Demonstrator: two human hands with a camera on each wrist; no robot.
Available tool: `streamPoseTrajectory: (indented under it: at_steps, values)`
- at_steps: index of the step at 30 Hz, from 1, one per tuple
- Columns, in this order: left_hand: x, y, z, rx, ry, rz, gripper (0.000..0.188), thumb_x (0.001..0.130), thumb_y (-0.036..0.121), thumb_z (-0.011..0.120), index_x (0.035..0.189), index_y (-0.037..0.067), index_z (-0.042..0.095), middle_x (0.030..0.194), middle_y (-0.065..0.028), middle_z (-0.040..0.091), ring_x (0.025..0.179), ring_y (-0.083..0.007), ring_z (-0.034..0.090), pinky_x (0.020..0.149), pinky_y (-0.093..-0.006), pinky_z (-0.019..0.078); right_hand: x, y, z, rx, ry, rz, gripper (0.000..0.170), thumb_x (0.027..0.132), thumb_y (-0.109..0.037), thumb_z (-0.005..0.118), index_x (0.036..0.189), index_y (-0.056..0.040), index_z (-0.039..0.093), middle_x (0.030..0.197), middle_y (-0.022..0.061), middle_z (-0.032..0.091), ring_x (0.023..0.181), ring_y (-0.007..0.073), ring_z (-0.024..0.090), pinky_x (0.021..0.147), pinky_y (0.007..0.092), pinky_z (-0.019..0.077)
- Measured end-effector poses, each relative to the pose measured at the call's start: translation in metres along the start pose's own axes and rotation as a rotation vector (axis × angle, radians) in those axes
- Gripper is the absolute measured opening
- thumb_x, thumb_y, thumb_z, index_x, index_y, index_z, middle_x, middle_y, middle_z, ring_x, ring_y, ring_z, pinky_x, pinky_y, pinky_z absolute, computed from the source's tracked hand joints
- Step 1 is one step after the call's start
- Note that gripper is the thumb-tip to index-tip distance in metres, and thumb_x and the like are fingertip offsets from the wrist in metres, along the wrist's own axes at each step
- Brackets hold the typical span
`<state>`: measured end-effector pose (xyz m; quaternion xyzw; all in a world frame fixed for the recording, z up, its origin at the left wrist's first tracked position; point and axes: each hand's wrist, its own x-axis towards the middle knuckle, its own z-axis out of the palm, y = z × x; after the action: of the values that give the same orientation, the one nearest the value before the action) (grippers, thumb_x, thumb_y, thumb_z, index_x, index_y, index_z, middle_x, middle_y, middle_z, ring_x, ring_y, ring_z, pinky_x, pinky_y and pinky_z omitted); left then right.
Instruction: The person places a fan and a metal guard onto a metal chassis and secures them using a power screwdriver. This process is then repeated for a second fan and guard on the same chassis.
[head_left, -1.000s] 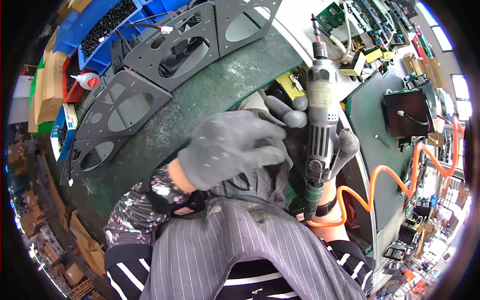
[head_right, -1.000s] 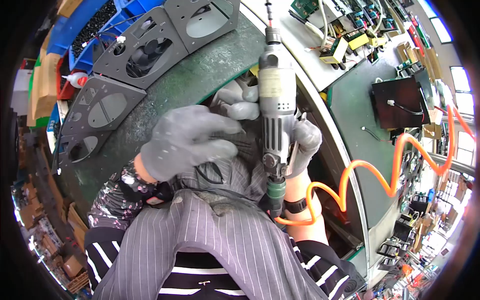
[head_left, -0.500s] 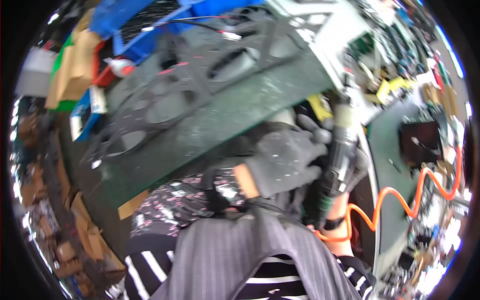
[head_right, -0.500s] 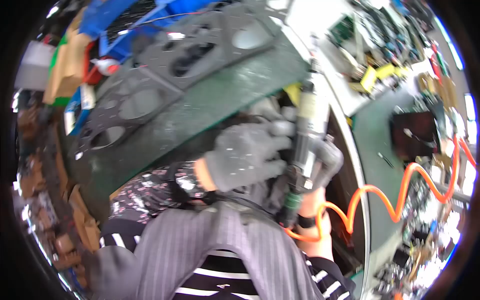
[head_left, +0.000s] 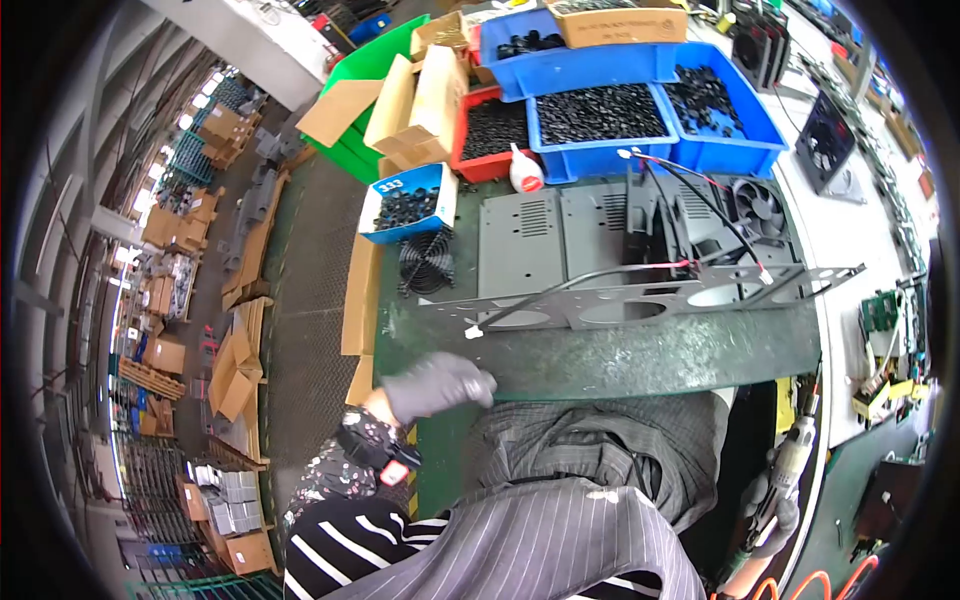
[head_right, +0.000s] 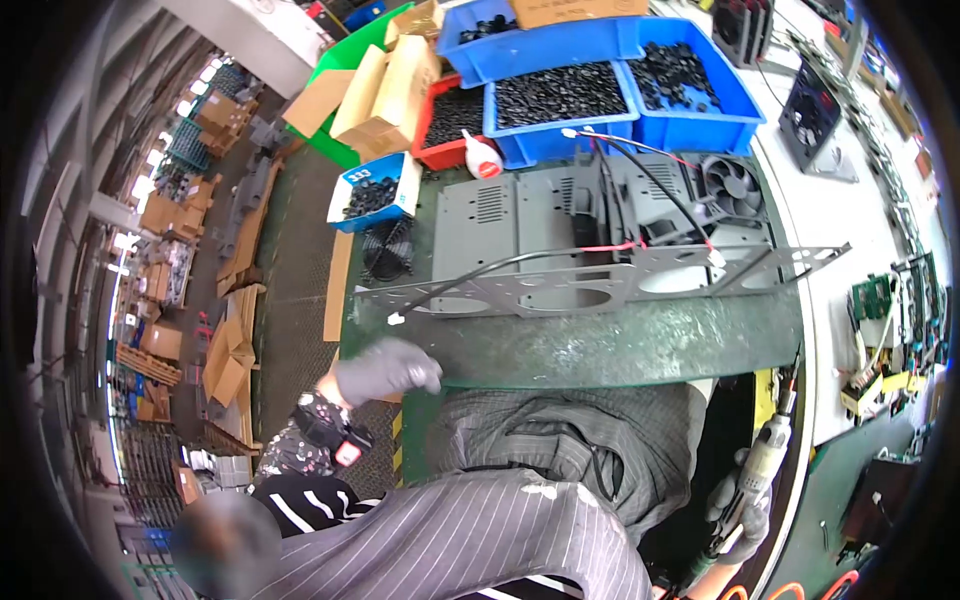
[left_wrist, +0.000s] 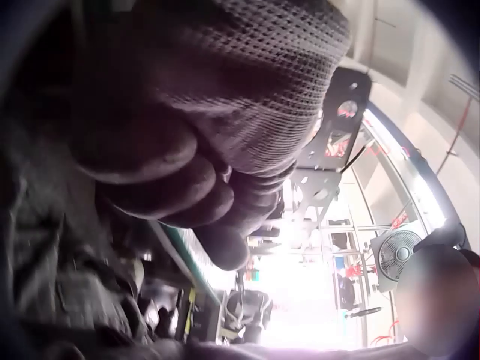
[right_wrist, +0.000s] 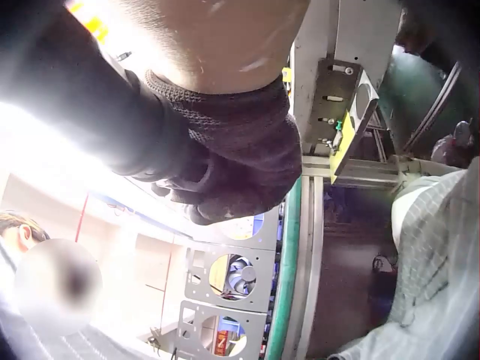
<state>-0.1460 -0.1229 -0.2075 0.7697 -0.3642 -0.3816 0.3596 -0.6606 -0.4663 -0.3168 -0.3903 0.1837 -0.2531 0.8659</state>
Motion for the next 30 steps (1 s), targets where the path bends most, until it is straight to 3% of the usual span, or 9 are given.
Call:
streamPoseTrajectory:
  at_steps: [6, 12, 17, 24, 25, 27, 28, 29, 30]
  values:
    - [0.017, 0.015, -0.074, 0.677, 0.701, -0.151, 0.045, 0.076, 0.039, 0.064, 0.104, 0.004, 0.063, 0.087, -0.0149, 0.066, 0.082, -0.0286, 0.063, 0.072, -0.0396, 0.0482, 0.086, 0.004, 0.075, -0.271, 0.033, 0.064, 0.064, 0.077, -0.035, 0.060, 0.128, 0.0011, 0.043, 0.108, 0.0154, 0.060, 0.086, 0.0234, 0.063, 0.077, 0.0346, 0.0526]
    - [0.041, -0.016, -0.080, 0.904, 0.664, -0.062, 0.051, 0.071, 0.041, 0.067, 0.105, 0.005, 0.052, 0.087, -0.0163, 0.062, 0.088, -0.0329, 0.061, 0.073, -0.0442, 0.0475, 0.260, 0.106, 0.157, -0.140, -0.531, 0.155, 0.062, 0.079, -0.032, 0.059, 0.128, 0.0013, 0.043, 0.106, 0.0151, 0.061, 0.082, 0.0225, 0.063, 0.073, 0.0341, 0.0526]
    - [0.045, -0.017, -0.069, 1.056, 0.600, -0.197, 0.051, 0.077, 0.045, 0.065, 0.107, 0.008, 0.052, 0.080, -0.0102, 0.064, 0.072, -0.0284, 0.065, 0.057, -0.0401, 0.0504, 0.293, 0.111, 0.172, -0.168, -0.674, 0.193, 0.059, 0.080, -0.029, 0.058, 0.128, 0.0015, 0.043, 0.104, 0.0148, 0.061, 0.078, 0.0217, 0.063, 0.070, 0.0336, 0.0526]
    - [0.021, -0.010, -0.101, 1.293, 1.070, 0.088, 0.017, 0.087, 0.032, 0.053, 0.080, 0.018, 0.059, 0.068, -0.0034, 0.052, 0.068, -0.0226, 0.057, 0.054, -0.0391, 0.0444, 0.289, 0.112, 0.187, -0.154, -0.752, 0.219, 0.056, 0.082, -0.025, 0.057, 0.129, 0.0019, 0.042, 0.101, 0.0144, 0.062, 0.072, 0.0204, 0.063, 0.066, 0.0329, 0.0527]
    - [0.010, 0.006, -0.105, 1.139, 1.194, 0.264, 0.017, 0.088, 0.029, 0.052, 0.080, 0.016, 0.060, 0.069, -0.0049, 0.053, 0.068, -0.0244, 0.057, 0.056, -0.0408, 0.0445, 0.281, 0.105, 0.181, -0.160, -0.731, 0.217, 0.055, 0.083, -0.024, 0.057, 0.129, 0.0019, 0.042, 0.101, 0.0143, 0.062, 0.071, 0.0202, 0.063, 0.065, 0.0328, 0.0527]
    - [-0.008, 0.035, -0.108, 1.042, 1.279, 0.231, 0.014, 0.087, 0.021, 0.056, 0.085, 0.011, 0.065, 0.075, -0.0095, 0.059, 0.070, -0.0290, 0.058, 0.062, -0.0395, 0.0467, 0.257, 0.087, 0.162, -0.174, -0.656, 0.195, 0.054, 0.083, -0.023, 0.056, 0.129, 0.0020, 0.042, 0.100, 0.0142, 0.063, 0.070, 0.0199, 0.063, 0.064, 0.0326, 0.0527]
    - [-0.017, 0.054, -0.103, 0.707, 1.305, 0.154, 0.013, 0.087, 0.017, 0.058, 0.089, 0.007, 0.067, 0.079, -0.0092, 0.064, 0.073, -0.0254, 0.061, 0.065, -0.0352, 0.0478, 0.242, 0.072, 0.154, -0.188, -0.609, 0.182, 0.054, 0.084, -0.023, 0.056, 0.129, 0.0021, 0.042, 0.100, 0.0141, 0.063, 0.069, 0.0197, 0.063, 0.063, 0.0325, 0.0527]
    - [-0.021, 0.064, -0.096, 0.190, 1.301, 0.331, 0.015, 0.088, 0.014, 0.058, 0.090, 0.002, 0.066, 0.082, -0.0069, 0.065, 0.076, -0.0193, 0.062, 0.069, -0.0324, 0.0484, 0.226, 0.060, 0.146, -0.197, -0.566, 0.162, 0.053, 0.084, -0.022, 0.056, 0.129, 0.0021, 0.042, 0.100, 0.0141, 0.063, 0.068, 0.0195, 0.063, 0.063, 0.0324, 0.0527]
    - [-0.030, 0.079, -0.089, 0.105, 1.248, 0.422, 0.018, 0.090, 0.013, 0.057, 0.096, -0.003, 0.062, 0.084, -0.0071, 0.065, 0.079, -0.0170, 0.062, 0.071, -0.0321, 0.0495, 0.210, 0.050, 0.140, -0.202, -0.518, 0.142, 0.053, 0.084, -0.021, 0.056, 0.129, 0.0022, 0.042, 0.099, 0.0140, 0.063, 0.067, 0.0193, 0.063, 0.062, 0.0323, 0.0527]
